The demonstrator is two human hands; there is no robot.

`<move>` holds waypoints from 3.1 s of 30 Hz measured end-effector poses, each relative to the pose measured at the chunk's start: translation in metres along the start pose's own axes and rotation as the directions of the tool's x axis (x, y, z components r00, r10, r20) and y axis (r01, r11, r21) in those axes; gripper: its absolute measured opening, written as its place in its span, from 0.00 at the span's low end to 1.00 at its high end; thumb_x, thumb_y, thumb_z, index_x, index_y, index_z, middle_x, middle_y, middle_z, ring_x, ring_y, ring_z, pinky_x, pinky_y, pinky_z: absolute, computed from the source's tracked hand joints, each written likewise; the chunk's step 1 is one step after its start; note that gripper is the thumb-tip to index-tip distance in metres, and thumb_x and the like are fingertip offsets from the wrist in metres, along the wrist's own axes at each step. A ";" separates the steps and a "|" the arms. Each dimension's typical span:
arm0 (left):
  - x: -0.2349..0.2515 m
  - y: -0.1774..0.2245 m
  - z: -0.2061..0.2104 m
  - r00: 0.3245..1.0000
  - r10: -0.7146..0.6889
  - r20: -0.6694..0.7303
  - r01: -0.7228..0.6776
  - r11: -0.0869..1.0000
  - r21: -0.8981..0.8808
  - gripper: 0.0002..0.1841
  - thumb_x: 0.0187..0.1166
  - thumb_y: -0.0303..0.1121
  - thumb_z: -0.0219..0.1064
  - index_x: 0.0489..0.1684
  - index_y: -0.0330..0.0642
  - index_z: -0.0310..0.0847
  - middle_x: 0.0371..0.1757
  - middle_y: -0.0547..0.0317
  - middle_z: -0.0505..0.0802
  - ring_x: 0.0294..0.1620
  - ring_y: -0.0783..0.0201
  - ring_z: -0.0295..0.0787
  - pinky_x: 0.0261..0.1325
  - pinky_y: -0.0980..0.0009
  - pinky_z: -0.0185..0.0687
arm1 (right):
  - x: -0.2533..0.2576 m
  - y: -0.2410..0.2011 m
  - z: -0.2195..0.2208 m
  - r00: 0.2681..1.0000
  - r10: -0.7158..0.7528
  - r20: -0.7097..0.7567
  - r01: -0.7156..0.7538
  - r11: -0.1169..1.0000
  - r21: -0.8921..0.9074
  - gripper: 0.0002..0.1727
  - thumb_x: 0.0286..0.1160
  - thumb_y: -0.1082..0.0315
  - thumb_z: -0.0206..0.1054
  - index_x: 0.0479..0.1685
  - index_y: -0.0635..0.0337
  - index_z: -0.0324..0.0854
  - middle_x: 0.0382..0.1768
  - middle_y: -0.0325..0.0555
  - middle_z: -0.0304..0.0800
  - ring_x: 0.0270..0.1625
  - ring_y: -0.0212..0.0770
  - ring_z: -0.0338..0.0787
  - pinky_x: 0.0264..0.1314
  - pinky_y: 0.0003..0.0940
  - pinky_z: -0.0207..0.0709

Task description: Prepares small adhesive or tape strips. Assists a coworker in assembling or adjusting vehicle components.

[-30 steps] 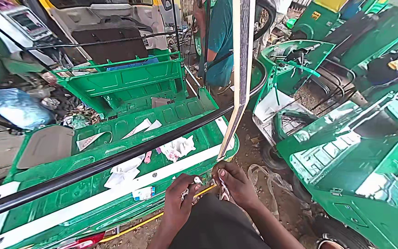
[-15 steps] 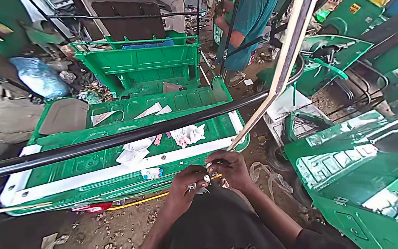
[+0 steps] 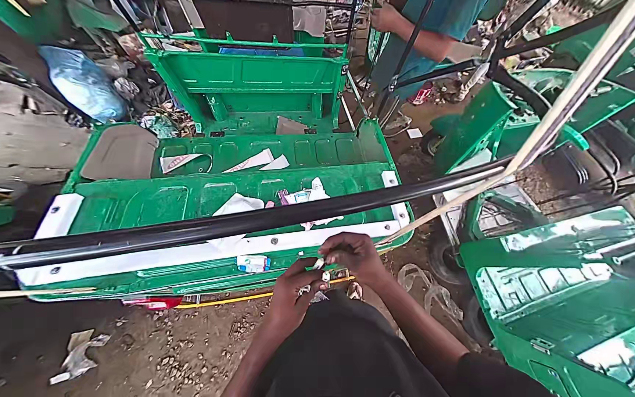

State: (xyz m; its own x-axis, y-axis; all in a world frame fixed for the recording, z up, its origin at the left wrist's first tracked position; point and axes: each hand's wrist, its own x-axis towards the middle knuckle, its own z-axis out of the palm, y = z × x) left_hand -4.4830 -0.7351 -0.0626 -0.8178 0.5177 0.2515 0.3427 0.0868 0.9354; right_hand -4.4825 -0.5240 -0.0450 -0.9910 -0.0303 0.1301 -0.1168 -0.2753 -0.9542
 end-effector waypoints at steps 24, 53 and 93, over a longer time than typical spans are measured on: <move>-0.005 0.024 -0.076 0.977 0.199 -0.074 -0.190 0.974 0.122 0.09 0.83 0.36 0.70 0.47 0.41 0.92 0.64 0.52 0.90 0.63 0.69 0.88 0.68 0.75 0.86 | 0.056 0.026 -0.005 0.885 -0.188 -0.426 -0.122 0.790 -0.601 0.06 0.78 0.73 0.66 0.44 0.65 0.88 0.34 0.43 0.93 0.32 0.36 0.92 0.39 0.35 0.91; 0.025 0.041 -0.069 0.961 0.224 0.160 -0.204 0.970 -0.131 0.14 0.86 0.39 0.67 0.39 0.36 0.91 0.54 0.52 0.92 0.57 0.70 0.89 0.61 0.75 0.87 | -0.002 -0.030 0.082 0.917 -0.358 -0.179 0.334 0.930 -0.152 0.06 0.79 0.74 0.71 0.47 0.61 0.93 0.44 0.44 0.98 0.48 0.35 0.96 0.57 0.33 0.91; 0.053 0.051 -0.014 0.869 0.286 0.403 -0.208 0.951 -0.226 0.13 0.86 0.41 0.66 0.46 0.39 0.91 0.56 0.57 0.92 0.56 0.72 0.89 0.61 0.75 0.88 | -0.057 -0.059 0.000 0.996 -0.066 0.066 0.067 0.997 -0.023 0.17 0.83 0.70 0.68 0.65 0.67 0.85 0.63 0.46 0.89 0.59 0.32 0.89 0.63 0.30 0.85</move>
State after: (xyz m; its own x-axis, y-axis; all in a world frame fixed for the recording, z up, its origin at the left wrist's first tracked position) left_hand -4.5149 -0.7151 0.0020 -0.4260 0.8182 0.3862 0.3919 -0.2179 0.8938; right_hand -4.4194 -0.5060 0.0036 -0.9748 -0.0758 0.2098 -0.1845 -0.2550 -0.9492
